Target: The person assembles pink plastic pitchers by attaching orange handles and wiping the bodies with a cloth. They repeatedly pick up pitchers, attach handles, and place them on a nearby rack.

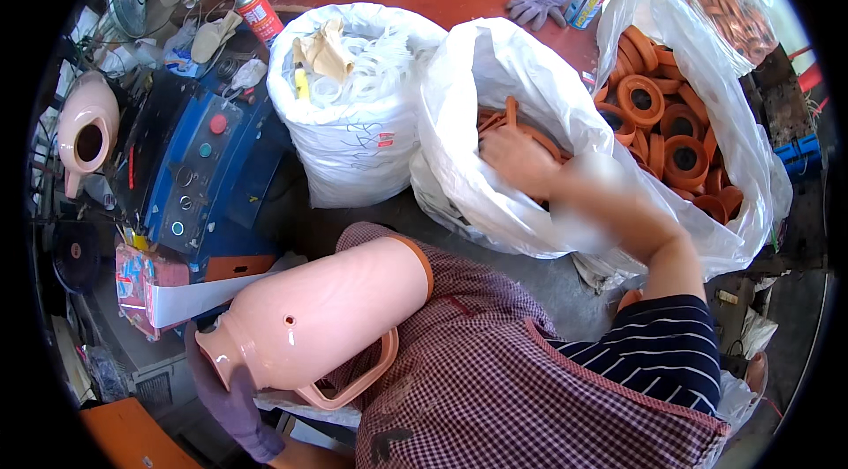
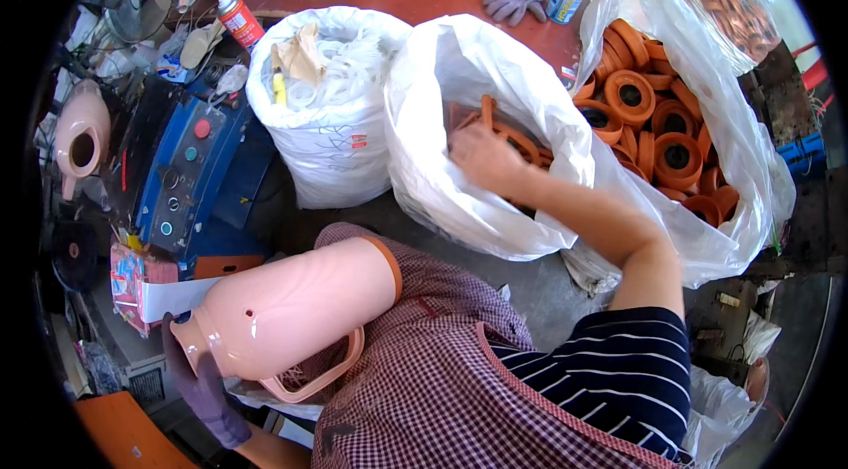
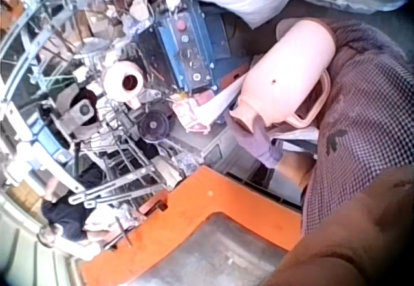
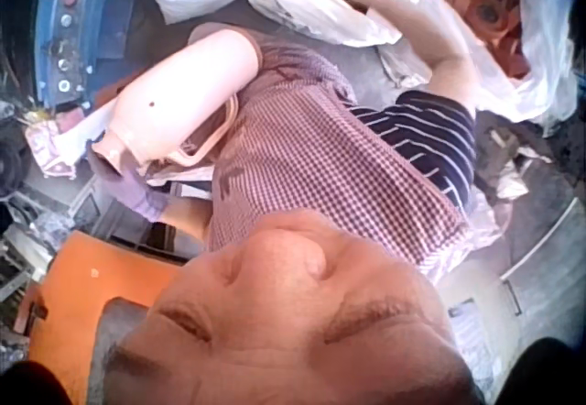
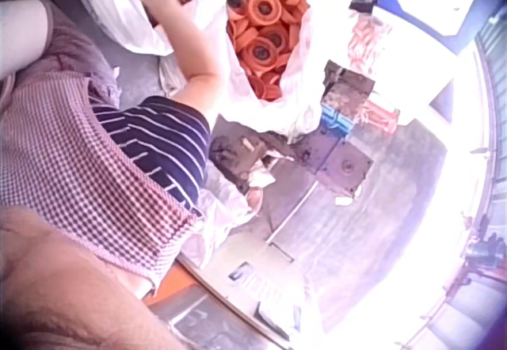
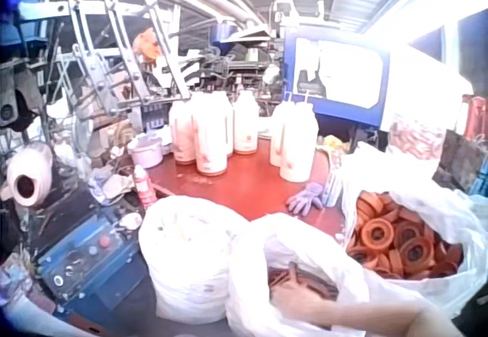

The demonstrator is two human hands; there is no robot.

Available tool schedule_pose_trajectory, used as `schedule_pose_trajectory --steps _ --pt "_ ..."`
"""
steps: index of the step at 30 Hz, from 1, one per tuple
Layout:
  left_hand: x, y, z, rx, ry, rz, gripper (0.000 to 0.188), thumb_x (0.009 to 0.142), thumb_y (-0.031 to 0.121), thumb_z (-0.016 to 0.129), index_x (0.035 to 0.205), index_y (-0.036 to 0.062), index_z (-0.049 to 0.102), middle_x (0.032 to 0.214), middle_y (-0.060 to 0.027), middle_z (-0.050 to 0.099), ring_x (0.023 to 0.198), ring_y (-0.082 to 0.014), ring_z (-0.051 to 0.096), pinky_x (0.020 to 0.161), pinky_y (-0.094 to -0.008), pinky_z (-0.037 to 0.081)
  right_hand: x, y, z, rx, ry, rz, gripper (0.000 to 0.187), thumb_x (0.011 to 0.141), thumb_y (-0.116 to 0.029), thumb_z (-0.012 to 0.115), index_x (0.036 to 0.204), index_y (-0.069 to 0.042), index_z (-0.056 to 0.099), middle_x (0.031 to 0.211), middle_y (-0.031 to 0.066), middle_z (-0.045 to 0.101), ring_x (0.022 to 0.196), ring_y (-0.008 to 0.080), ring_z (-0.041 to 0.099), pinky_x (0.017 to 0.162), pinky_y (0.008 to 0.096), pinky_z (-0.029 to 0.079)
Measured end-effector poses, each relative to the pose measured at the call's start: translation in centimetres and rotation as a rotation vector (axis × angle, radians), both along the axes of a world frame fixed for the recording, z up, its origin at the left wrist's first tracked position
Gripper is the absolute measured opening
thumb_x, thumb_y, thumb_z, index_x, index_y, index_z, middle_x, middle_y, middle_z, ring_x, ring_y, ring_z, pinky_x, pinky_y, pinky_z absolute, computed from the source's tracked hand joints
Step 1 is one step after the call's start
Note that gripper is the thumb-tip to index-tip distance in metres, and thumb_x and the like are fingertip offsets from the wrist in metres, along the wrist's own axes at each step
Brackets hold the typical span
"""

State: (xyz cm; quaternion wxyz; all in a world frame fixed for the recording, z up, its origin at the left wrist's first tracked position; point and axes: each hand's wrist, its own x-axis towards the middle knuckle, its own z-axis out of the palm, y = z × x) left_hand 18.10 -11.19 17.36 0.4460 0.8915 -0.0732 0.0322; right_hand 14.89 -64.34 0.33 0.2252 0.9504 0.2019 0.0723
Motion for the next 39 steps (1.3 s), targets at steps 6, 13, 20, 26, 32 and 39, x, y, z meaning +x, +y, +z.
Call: schedule_pose_trajectory --steps 6,13,20,26,32,39 --pt "1.0 -1.2 -1.4 -0.154 -0.059 -0.291 0.118 0.070 0.064 0.073 0.151 -0.0005 0.016 0.143 -0.0216 0.041 0.127 -0.0331 0.047 0.103 -0.0456 0.041 1.8 0.1 -0.2 0.090 0.355 -0.420 0.021 0.078 -0.012 0.061 0.098 -0.012 0.068 0.091 0.0028 0.066 0.089 0.0234 0.063 0.081 0.0379 0.047" --pt "1.2 -4.1 -2.3 -0.321 -0.146 -0.032 0.112 0.076 0.076 0.055 0.149 -0.0027 0.023 0.142 -0.0219 0.043 0.123 -0.0327 0.050 0.100 -0.0462 0.042 1.8 -10.1 10.0 1.768 -0.261 -0.676 0.017 0.098 -0.019 0.053 0.100 -0.004 0.061 0.069 -0.0012 0.049 0.060 0.0073 0.046 0.054 0.0249 0.040" --pt "-0.3 -6.0 -0.9 -0.370 -0.203 -0.091 0.111 0.054 0.040 0.085 0.142 -0.0053 0.037 0.133 -0.0191 0.051 0.122 -0.0314 0.052 0.103 -0.0438 0.041 8.6 6.8 13.0 2.388 -0.028 0.081 0.018 0.098 -0.022 0.053 0.097 -0.004 0.054 0.072 0.0015 0.052 0.065 0.0096 0.050 0.057 0.0225 0.043" --pt "-0.1 -10.0 4.6 0.030 -0.318 -0.481 0.076 0.057 0.032 0.091 0.120 0.0043 0.060 0.118 -0.0164 0.062 0.126 -0.0375 0.047 0.106 -0.0459 0.037 10.9 24.7 18.8 2.286 0.781 0.610 0.014 0.095 -0.013 0.061 0.104 -0.003 0.056 0.096 0.0142 0.068 0.094 0.0225 0.065 0.090 0.0373 0.049" --pt "-1.1 -8.8 2.7 0.070 -0.407 -0.473 0.075 0.060 0.032 0.090 0.123 0.0050 0.059 0.115 -0.0146 0.062 0.111 -0.0374 0.057 0.096 -0.0471 0.047 8.7 25.6 19.6 1.981 0.969 0.936 0.025 0.098 -0.018 0.057 0.113 0.003 0.059 0.114 0.0197 0.065 0.121 0.0320 0.056 0.108 0.0468 0.038" --pt "-0.5 -9.5 5.6 -0.074 -0.301 -0.706 0.078 0.055 0.033 0.091 0.120 0.0017 0.060 0.114 -0.0163 0.063 0.113 -0.0380 0.054 0.099 -0.0497 0.042 16.1 24.8 17.3 2.223 0.451 0.302 0.035 0.098 -0.026 0.058 0.115 0.004 0.059 0.111 0.0158 0.065 0.110 0.0255 0.059 0.092 0.0361 0.046"
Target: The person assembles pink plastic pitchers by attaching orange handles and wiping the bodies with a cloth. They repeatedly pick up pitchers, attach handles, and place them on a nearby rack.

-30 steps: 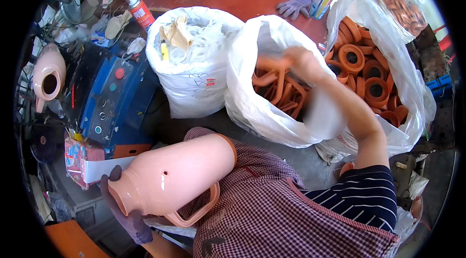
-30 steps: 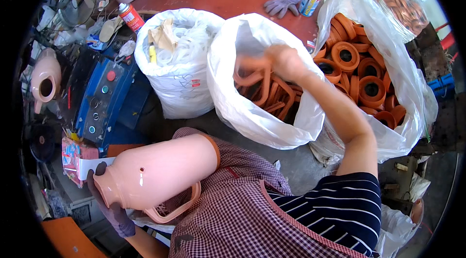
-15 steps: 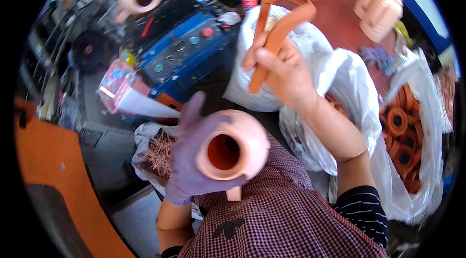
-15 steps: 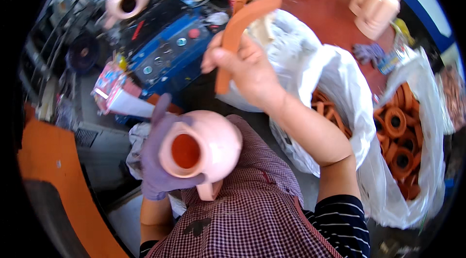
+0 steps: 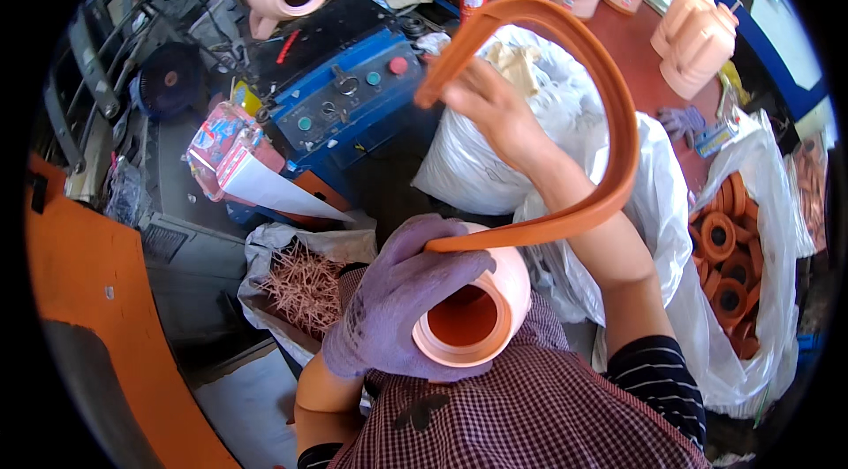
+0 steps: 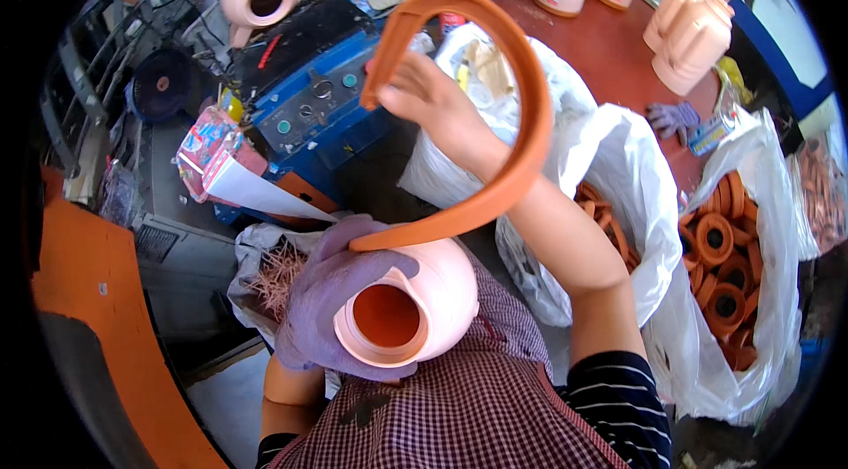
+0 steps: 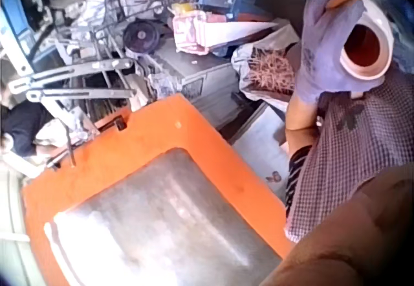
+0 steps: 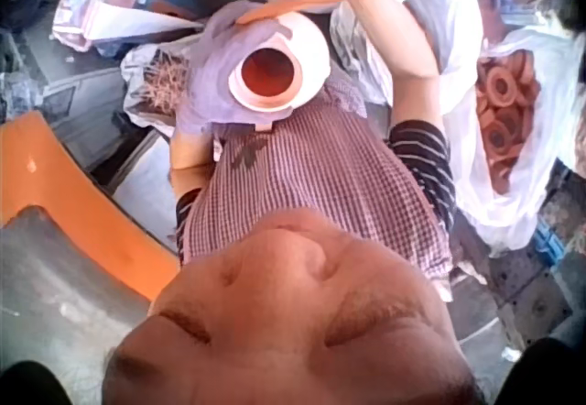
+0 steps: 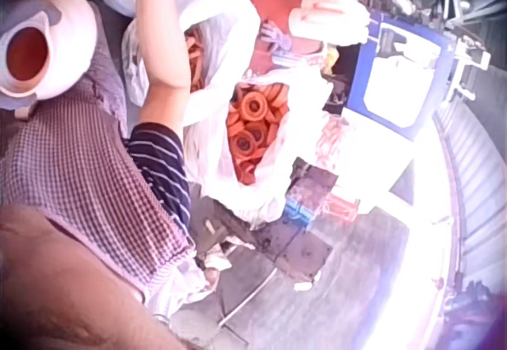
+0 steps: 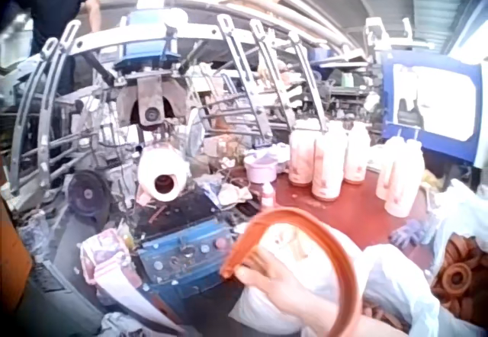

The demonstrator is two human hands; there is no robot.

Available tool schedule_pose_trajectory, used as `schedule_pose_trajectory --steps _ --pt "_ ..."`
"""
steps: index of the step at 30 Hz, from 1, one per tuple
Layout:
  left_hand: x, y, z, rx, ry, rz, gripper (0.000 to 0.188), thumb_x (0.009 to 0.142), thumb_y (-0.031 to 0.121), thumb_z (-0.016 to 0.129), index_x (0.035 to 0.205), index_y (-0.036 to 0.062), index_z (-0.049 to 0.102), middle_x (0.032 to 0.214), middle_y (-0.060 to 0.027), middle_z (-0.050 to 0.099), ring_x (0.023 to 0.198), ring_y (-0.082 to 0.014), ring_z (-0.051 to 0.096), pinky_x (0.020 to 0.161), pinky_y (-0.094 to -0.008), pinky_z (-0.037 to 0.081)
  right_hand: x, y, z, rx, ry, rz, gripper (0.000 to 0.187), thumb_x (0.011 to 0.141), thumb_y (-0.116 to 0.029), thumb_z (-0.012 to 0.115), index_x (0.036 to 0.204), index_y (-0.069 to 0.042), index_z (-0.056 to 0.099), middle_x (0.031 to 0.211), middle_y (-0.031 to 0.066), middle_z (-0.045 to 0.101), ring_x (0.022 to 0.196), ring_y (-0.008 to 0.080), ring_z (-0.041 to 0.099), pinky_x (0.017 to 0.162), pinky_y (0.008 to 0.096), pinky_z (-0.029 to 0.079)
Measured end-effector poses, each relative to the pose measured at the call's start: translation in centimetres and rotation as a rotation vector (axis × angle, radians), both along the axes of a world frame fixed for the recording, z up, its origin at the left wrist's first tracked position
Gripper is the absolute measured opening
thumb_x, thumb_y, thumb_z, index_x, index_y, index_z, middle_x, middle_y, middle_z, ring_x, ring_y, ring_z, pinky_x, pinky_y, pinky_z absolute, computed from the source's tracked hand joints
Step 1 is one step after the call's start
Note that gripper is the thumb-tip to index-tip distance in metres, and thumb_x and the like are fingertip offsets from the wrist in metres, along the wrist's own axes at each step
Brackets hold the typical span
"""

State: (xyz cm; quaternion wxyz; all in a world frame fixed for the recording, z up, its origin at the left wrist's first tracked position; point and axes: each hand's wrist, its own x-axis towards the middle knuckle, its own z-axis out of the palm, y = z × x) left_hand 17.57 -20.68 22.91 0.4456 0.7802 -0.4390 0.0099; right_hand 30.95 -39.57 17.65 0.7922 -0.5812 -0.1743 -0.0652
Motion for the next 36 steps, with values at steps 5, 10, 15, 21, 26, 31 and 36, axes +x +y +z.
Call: schedule_pose_trajectory --steps 5,10,15,21,26,31,36 --pt "-0.1 3.1 -2.3 -0.136 0.070 0.241 0.083 0.051 0.031 0.089 0.121 -0.0004 0.057 0.116 -0.0142 0.062 0.109 -0.0314 0.057 0.097 -0.0440 0.044 2.3 0.6 0.0 -0.313 -0.190 0.043 0.028 0.103 -0.030 0.048 0.093 -0.004 0.050 0.068 0.0015 0.054 0.071 0.0096 0.057 0.063 0.0258 0.043" --pt "-1.5 4.7 -7.2 -0.368 0.114 0.759 0.107 0.062 0.052 0.082 0.141 -0.0062 0.039 0.129 -0.0164 0.056 0.112 -0.0253 0.059 0.095 -0.0394 0.049 -6.8 1.5 -3.6 0.046 0.385 0.194 0.031 0.102 -0.028 0.052 0.084 -0.004 0.045 0.057 0.0048 0.050 0.046 0.0168 0.057 0.046 0.0289 0.047" --pt "-2.9 3.4 -6.4 -0.317 0.083 0.767 0.107 0.061 0.051 0.081 0.141 -0.0062 0.039 0.140 -0.0193 0.048 0.111 -0.0252 0.058 0.096 -0.0405 0.048 -8.9 2.9 -6.1 0.480 0.546 0.151 0.034 0.099 -0.029 0.055 0.095 0.005 0.058 0.081 0.0204 0.067 0.076 0.0255 0.069 0.075 0.0368 0.058" --pt "-3.3 1.8 -5.8 -0.293 0.014 0.534 0.091 0.049 0.027 0.087 0.126 -0.0055 0.051 0.120 -0.0185 0.057 0.106 -0.0291 0.059 0.093 -0.0403 0.048 -9.8 1.5 -5.8 0.247 0.707 0.297 0.046 0.099 -0.028 0.050 0.114 0.014 0.062 0.106 0.0245 0.068 0.092 0.0250 0.069 0.086 0.0329 0.056" --pt "-3.6 0.7 -4.8 -0.237 0.087 0.496 0.089 0.048 0.025 0.091 0.123 -0.0022 0.051 0.123 -0.0179 0.054 0.111 -0.0318 0.056 0.096 -0.0422 0.045 -8.7 0.8 -4.6 0.058 0.797 0.412 0.036 0.096 -0.020 0.053 0.110 0.012 0.062 0.108 0.0236 0.067 0.087 0.0229 0.068 0.080 0.0310 0.056" --pt "-2.4 0.5 -1.6 -0.303 0.329 0.448 0.099 0.048 0.024 0.092 0.132 -0.0024 0.045 0.129 -0.0178 0.051 0.123 -0.0320 0.049 0.106 -0.0422 0.038 -9.3 -2.7 -5.0 0.433 0.641 0.530 0.030 0.096 -0.011 0.050 0.111 0.014 0.054 0.126 0.0330 0.056 0.108 0.0351 0.064 0.093 0.0418 0.055" --pt "1.3 -0.6 -7.6 -0.701 0.665 0.558 0.043 0.087 0.012 0.061 0.128 0.0016 0.055 0.132 -0.0131 0.053 0.123 -0.0274 0.053 0.102 -0.0368 0.044 -10.6 -5.1 -5.0 0.381 0.733 0.353 0.022 0.092 -0.023 0.053 0.079 -0.006 0.048 0.129 0.0301 0.055 0.108 0.0291 0.064 0.091 0.0419 0.055"
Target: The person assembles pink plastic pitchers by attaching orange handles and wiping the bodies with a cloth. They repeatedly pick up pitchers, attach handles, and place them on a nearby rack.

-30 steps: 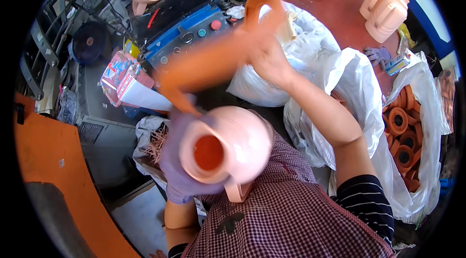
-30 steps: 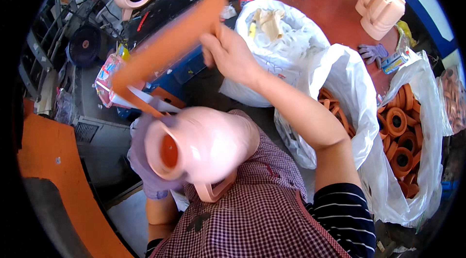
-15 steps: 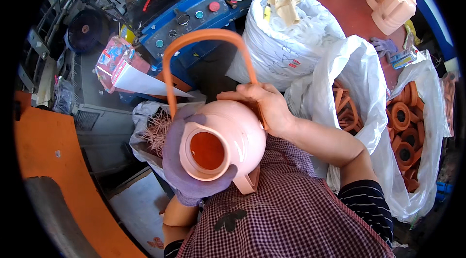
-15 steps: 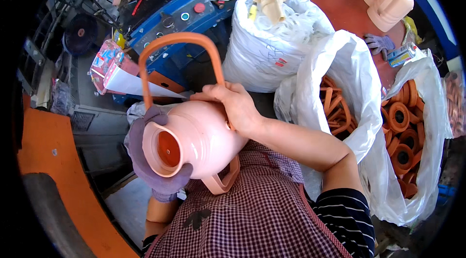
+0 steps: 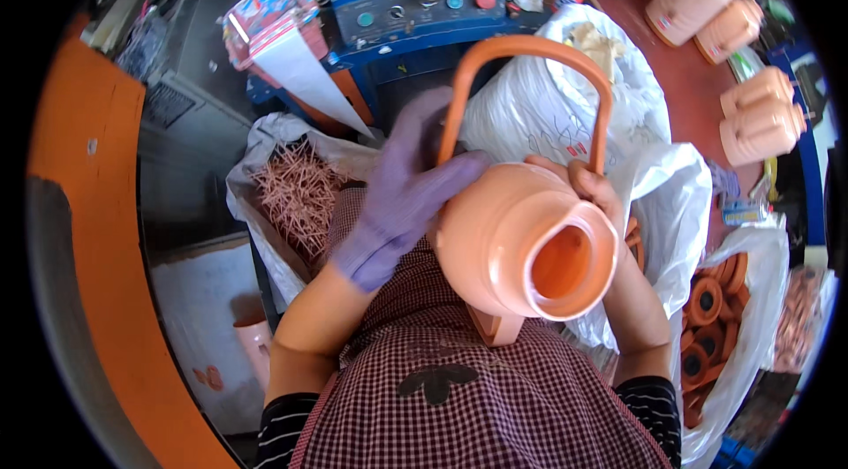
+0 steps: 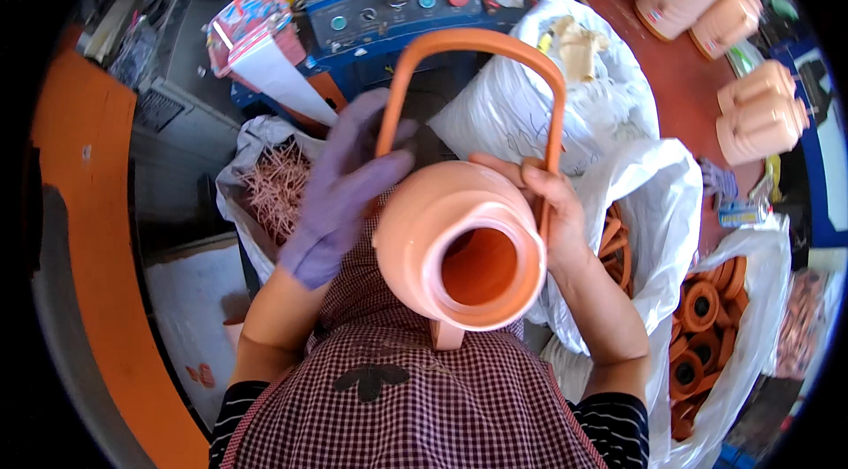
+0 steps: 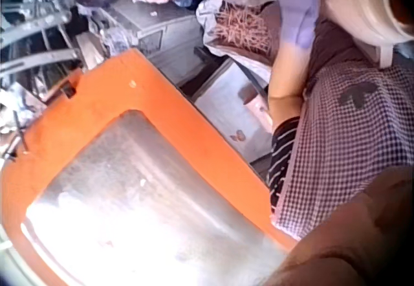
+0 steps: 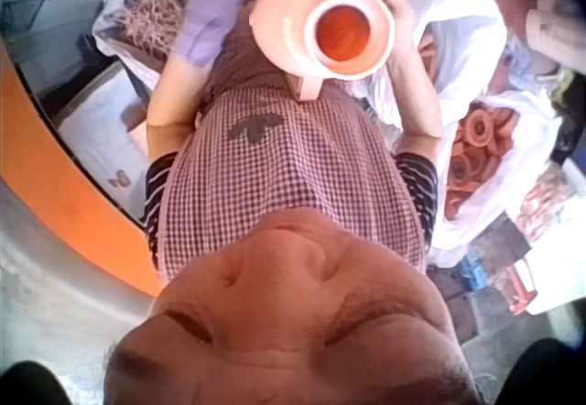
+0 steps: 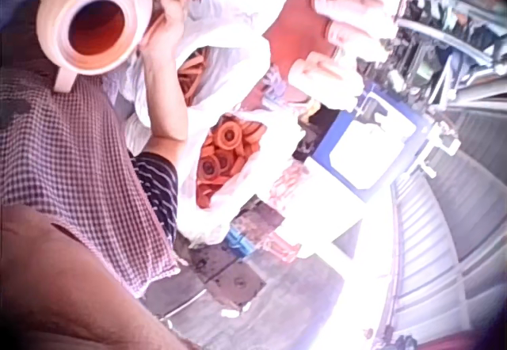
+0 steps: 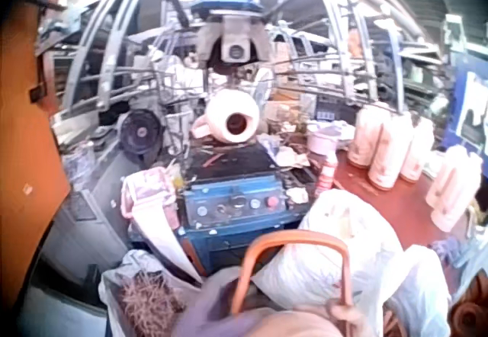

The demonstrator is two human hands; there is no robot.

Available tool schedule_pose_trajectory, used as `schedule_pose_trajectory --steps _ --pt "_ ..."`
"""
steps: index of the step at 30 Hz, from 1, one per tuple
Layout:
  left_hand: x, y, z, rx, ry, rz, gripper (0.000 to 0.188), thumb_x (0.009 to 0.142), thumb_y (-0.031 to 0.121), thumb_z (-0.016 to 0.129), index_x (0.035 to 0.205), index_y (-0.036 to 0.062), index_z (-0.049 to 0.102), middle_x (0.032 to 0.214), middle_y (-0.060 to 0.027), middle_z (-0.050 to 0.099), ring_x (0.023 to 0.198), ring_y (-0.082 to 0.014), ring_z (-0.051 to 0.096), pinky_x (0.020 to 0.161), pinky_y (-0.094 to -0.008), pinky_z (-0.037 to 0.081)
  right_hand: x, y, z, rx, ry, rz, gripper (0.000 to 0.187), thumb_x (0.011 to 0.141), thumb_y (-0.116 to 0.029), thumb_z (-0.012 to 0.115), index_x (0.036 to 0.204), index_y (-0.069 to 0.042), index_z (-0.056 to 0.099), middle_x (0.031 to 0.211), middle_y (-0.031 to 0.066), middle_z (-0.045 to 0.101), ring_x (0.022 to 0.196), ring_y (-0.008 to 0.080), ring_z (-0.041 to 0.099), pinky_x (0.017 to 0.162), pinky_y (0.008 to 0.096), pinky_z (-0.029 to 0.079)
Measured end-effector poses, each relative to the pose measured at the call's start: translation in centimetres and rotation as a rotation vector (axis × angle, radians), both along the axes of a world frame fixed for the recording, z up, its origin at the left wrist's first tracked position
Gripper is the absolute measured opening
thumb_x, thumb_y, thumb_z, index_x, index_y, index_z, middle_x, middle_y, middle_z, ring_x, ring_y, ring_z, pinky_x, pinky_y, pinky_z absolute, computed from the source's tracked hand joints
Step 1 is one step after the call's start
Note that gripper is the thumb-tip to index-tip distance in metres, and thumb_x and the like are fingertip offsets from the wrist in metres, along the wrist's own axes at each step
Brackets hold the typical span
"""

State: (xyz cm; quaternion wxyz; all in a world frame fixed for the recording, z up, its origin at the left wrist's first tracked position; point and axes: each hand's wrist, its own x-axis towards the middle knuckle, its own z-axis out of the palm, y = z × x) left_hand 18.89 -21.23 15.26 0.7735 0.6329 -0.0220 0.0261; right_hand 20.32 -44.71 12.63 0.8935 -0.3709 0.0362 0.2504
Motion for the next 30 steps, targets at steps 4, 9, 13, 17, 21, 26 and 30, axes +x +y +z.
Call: schedule_pose_trajectory --steps 4,9,13,17,21,26,30 --pt "1.1 0.8 -6.0 -0.675 0.084 -0.173 0.030 0.088 0.021 0.061 0.114 0.0038 0.059 0.133 -0.0176 0.055 0.115 -0.0269 0.060 0.100 -0.0407 0.049 -0.4 -0.9 -0.4 -0.029 0.116 -0.061 0.023 0.092 -0.023 0.053 0.076 -0.009 0.044 0.129 0.0238 0.058 0.110 0.0271 0.062 0.093 0.0434 0.052" --pt "0.7 -0.1 -2.8 -0.513 0.234 -0.061 0.033 0.092 0.027 0.058 0.114 0.0022 0.057 0.128 -0.0191 0.058 0.112 -0.0261 0.062 0.101 -0.0379 0.048 -0.1 -0.1 -0.1 -0.064 0.094 -0.035 0.022 0.091 -0.022 0.053 0.075 -0.009 0.045 0.130 0.0212 0.059 0.108 0.0275 0.063 0.093 0.0431 0.051" --pt "0.7 0.8 -2.6 -0.398 0.283 -0.213 0.044 0.092 0.028 0.056 0.123 -0.0032 0.056 0.129 -0.0193 0.059 0.114 -0.0222 0.060 0.102 -0.0337 0.046 0.2 0.1 -0.1 -0.043 0.100 -0.033 0.022 0.091 -0.022 0.053 0.075 -0.008 0.045 0.128 0.0218 0.060 0.108 0.0297 0.063 0.093 0.0439 0.051" --pt "0.2 0.8 -3.9 -0.531 0.192 -0.257 0.036 0.091 0.023 0.064 0.118 -0.0009 0.064 0.105 -0.0038 0.064 0.095 -0.0090 0.059 0.086 -0.0244 0.048 0.1 0.4 -0.6 -0.046 0.022 -0.007 0.022 0.091 -0.023 0.053 0.076 -0.008 0.047 0.128 0.0227 0.059 0.111 0.0310 0.062 0.095 0.0450 0.050" --pt "0.0 1.2 -3.9 -0.311 0.074 -0.274 0.034 0.090 0.019 0.063 0.117 -0.0004 0.059 0.113 -0.0058 0.059 0.101 -0.0108 0.056 0.091 -0.0274 0.046 0.1 0.9 -0.1 -0.079 -0.002 0.020 0.022 0.092 -0.025 0.053 0.084 -0.004 0.053 0.128 0.0238 0.059 0.111 0.0322 0.062 0.096 0.0469 0.049" --pt "-0.2 0.1 -5.2 -0.439 0.315 -0.121 0.028 0.091 0.022 0.065 0.110 0.0019 0.064 0.101 -0.0041 0.064 0.092 -0.0101 0.060 0.082 -0.0285 0.051 0.5 2.1 1.1 -0.198 0.167 0.081 0.041 0.094 -0.030 0.052 0.116 0.004 0.058 0.126 0.0225 0.059 0.109 0.0313 0.062 0.094 0.0462 0.050" --pt "-0.3 0.4 -4.1 -0.251 0.121 0.026 0.028 0.093 0.029 0.064 0.094 0.0011 0.068 0.081 -0.0002 0.063 0.079 -0.0058 0.057 0.071 -0.0241 0.047 1.7 0.5 0.0 -0.219 0.042 0.109 0.049 0.094 -0.037 0.054 0.123 0.003 0.053 0.122 0.0190 0.059 0.102 0.0259 0.063 0.085 0.0399 0.051"
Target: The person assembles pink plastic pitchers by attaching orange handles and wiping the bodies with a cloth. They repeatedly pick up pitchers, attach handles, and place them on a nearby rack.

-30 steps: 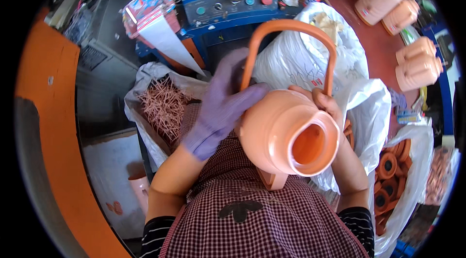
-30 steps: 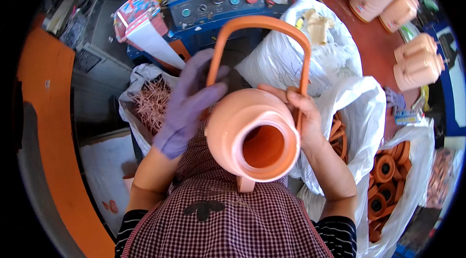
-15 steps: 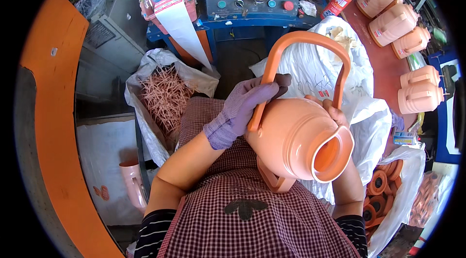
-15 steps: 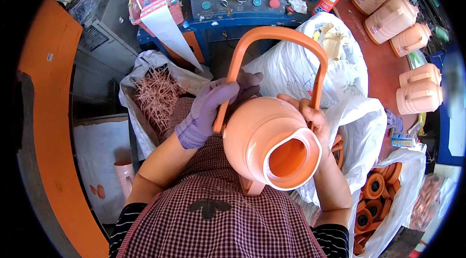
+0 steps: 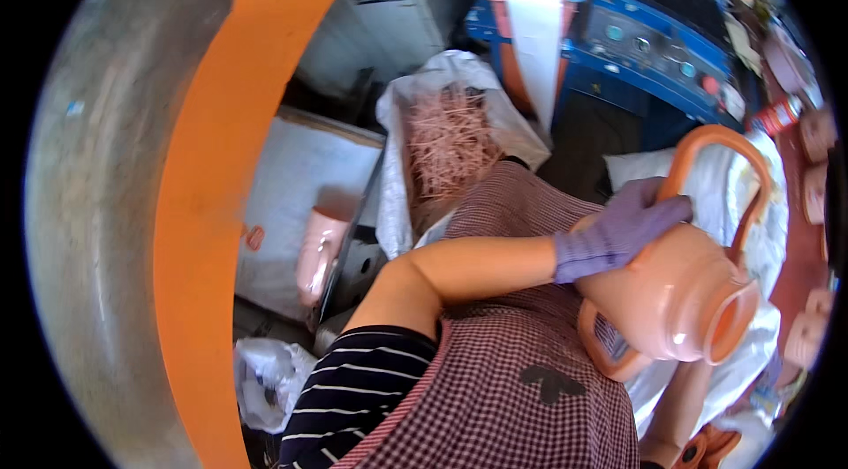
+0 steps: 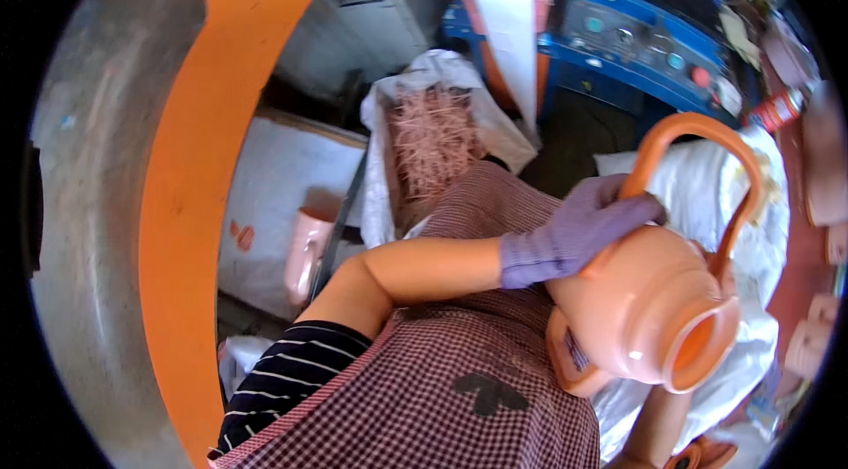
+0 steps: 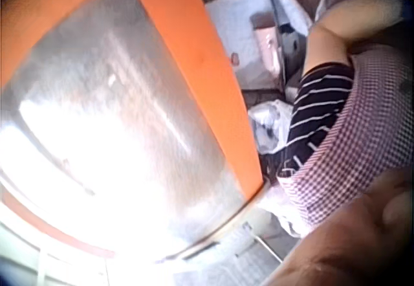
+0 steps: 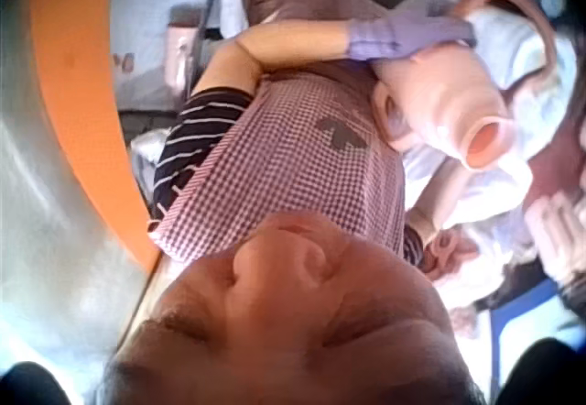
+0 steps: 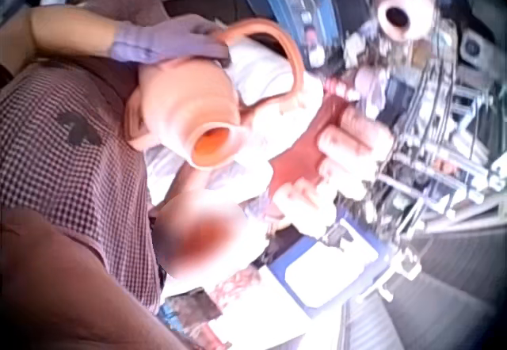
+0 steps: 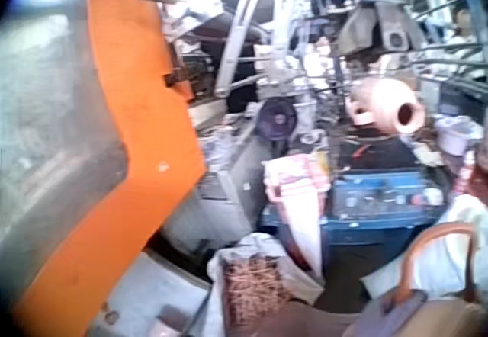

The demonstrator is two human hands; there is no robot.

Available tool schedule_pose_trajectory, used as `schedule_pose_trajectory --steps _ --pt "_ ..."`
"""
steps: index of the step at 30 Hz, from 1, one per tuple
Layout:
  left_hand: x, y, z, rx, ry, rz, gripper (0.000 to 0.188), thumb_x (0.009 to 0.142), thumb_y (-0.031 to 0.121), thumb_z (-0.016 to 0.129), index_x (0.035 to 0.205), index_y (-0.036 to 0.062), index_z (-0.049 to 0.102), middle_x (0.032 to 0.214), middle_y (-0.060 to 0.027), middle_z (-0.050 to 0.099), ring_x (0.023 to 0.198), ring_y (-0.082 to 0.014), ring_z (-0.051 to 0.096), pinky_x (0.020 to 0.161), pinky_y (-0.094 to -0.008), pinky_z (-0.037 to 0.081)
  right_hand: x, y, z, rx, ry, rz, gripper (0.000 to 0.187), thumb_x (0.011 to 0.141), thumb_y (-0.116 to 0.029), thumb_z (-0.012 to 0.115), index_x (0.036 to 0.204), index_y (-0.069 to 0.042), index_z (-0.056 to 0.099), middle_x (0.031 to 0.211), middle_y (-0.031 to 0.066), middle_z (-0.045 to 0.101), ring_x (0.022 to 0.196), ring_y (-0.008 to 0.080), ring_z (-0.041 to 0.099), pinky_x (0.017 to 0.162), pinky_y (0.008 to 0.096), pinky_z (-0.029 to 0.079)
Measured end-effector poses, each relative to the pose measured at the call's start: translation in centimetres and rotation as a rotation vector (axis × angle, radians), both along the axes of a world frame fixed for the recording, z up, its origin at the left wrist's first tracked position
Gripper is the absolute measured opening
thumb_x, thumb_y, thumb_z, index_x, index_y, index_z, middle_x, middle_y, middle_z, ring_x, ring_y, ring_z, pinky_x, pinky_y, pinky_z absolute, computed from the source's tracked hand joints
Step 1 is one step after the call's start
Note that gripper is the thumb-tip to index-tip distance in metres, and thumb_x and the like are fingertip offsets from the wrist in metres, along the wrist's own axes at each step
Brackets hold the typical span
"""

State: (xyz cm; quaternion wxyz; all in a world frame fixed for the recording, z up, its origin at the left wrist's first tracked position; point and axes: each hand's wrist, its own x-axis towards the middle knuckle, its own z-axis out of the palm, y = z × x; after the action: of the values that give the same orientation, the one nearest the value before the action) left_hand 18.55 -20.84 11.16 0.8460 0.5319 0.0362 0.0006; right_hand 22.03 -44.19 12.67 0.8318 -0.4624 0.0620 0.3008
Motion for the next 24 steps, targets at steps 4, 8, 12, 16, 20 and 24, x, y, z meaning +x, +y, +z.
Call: schedule_pose_trajectory --steps 4,8,12,16,20,24 --pt "-0.1 2.4 2.6 -0.191 -0.094 0.123 0.039 0.096 0.039 0.057 0.087 0.0022 0.067 0.081 -0.0018 0.064 0.075 -0.0075 0.056 0.072 -0.0248 0.047 0.1 -2.8 0.2 -0.176 -0.294 0.164 0.059 0.093 -0.043 0.056 0.129 0.003 0.048 0.118 0.0154 0.060 0.094 0.0205 0.063 0.076 0.0337 0.052" --pt "1.4 2.5 4.2 -0.233 -0.138 0.325 0.041 0.097 0.040 0.056 0.084 0.0028 0.066 0.081 -0.0027 0.065 0.076 -0.0075 0.057 0.073 -0.0252 0.047 -6.0 -1.5 1.9 -0.492 -0.759 0.291 0.072 0.091 -0.052 0.059 0.131 0.006 0.046 0.114 0.0159 0.061 0.083 0.0174 0.063 0.065 0.0283 0.053" --pt "1.8 -0.2 5.5 -0.073 -0.349 0.270 0.031 0.095 0.034 0.060 0.091 0.0033 0.066 0.084 -0.0027 0.066 0.078 -0.0097 0.059 0.073 -0.0268 0.047 -4.9 -4.4 -3.3 -0.716 -0.794 -0.042 0.057 0.095 -0.041 0.061 0.128 0.004 0.050 0.108 0.0144 0.063 0.074 0.0162 0.063 0.062 0.0270 0.050" --pt "6.9 0.2 5.6 0.426 -0.523 0.626 0.036 0.088 0.029 0.068 0.106 -0.0014 0.059 0.091 -0.0107 0.060 0.087 -0.0146 0.058 0.078 -0.0297 0.048 0.0 -10.5 -3.2 -0.965 -0.800 -0.430 0.047 0.101 -0.036 0.050 0.128 0.002 0.053 0.107 0.0159 0.066 0.075 0.0174 0.064 0.065 0.0278 0.050" --pt "8.2 2.2 -0.5 0.372 -0.374 0.412 0.033 0.084 0.023 0.071 0.105 -0.0001 0.060 0.093 -0.0131 0.060 0.088 -0.0207 0.061 0.082 -0.0324 0.049 4.9 -18.2 -2.6 -1.323 -0.873 -0.636 0.045 0.101 -0.035 0.050 0.126 0.002 0.054 0.106 0.0153 0.066 0.076 0.0170 0.063 0.066 0.0279 0.050" --pt "1.4 6.0 -9.1 0.574 -0.064 0.042 0.032 0.084 0.025 0.071 0.107 0.0035 0.068 0.103 -0.0134 0.069 0.096 -0.0225 0.067 0.085 -0.0349 0.053 12.1 -26.7 -7.3 -1.613 -0.721 -0.444 0.043 0.101 -0.034 0.049 0.125 0.002 0.055 0.105 0.0146 0.066 0.076 0.0167 0.062 0.066 0.0280 0.050"
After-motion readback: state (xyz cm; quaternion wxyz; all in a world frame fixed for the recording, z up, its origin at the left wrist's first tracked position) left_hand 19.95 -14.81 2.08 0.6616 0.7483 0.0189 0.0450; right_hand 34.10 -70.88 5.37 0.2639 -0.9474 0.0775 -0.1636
